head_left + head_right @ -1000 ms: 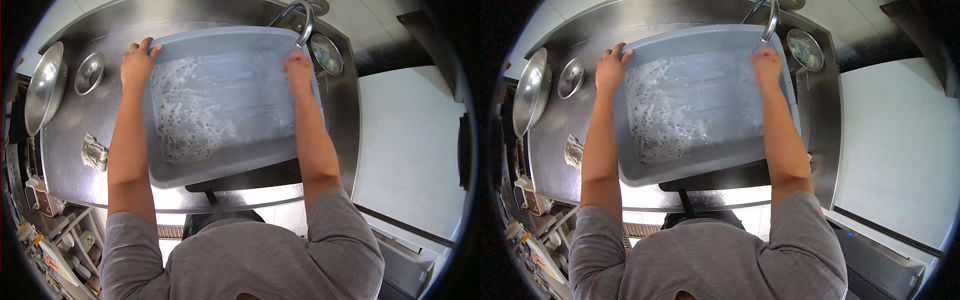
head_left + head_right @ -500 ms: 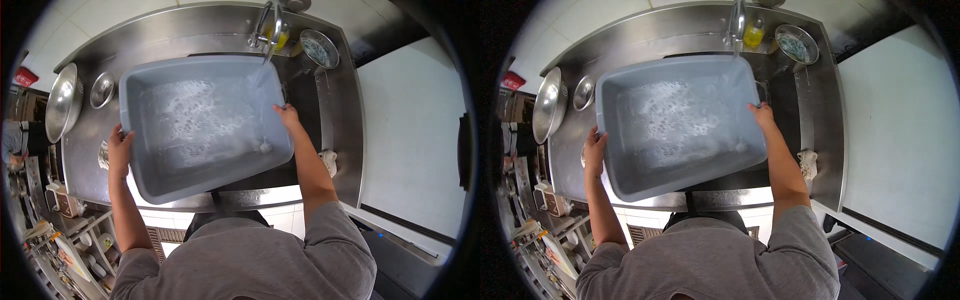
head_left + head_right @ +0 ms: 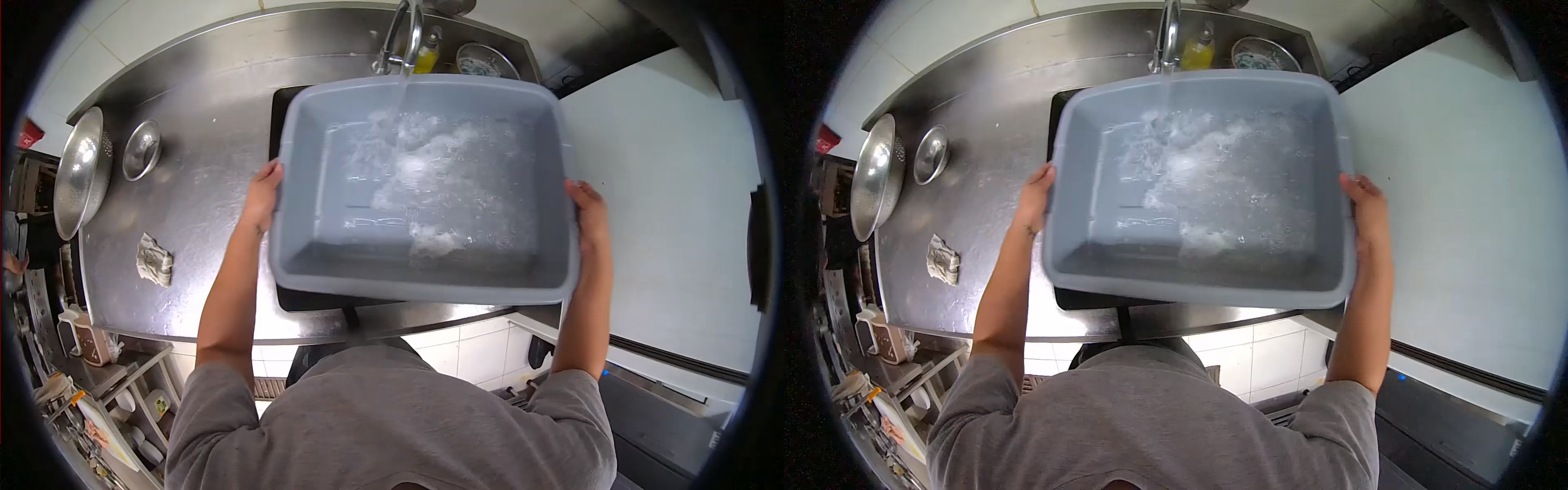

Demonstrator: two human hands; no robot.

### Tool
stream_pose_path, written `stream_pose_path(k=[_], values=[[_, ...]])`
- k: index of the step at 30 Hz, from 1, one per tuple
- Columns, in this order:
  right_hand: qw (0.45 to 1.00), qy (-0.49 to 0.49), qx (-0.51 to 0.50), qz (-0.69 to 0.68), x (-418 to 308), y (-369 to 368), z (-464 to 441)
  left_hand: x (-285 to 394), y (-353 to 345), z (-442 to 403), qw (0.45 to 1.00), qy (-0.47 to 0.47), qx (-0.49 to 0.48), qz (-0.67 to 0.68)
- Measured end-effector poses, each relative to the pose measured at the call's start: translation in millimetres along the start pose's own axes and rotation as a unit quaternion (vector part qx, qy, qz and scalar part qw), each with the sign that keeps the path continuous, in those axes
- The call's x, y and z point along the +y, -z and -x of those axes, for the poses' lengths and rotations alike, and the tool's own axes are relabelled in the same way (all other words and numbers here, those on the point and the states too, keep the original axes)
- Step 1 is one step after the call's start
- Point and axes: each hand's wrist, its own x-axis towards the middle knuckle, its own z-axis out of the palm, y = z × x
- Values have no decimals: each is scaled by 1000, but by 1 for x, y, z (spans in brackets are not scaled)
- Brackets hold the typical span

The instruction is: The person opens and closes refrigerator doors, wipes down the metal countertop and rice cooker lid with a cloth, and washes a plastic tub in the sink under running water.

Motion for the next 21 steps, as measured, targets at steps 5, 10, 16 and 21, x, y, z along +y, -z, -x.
stream_pose_path(k=[5,10,16,21], values=[[996,53,26,-60,-55,32,35,-102,-63,-76,968,86,-182,150],[992,107,33,-55,-111,-2,89,-125,-145,-83,934,306,-54,177],[974,226,27,7,-130,-27,152,-158,-221,-108,952,196,-202,120],[926,362,109,11,-135,-21,214,-165,-267,-141,934,-43,-349,-60]])
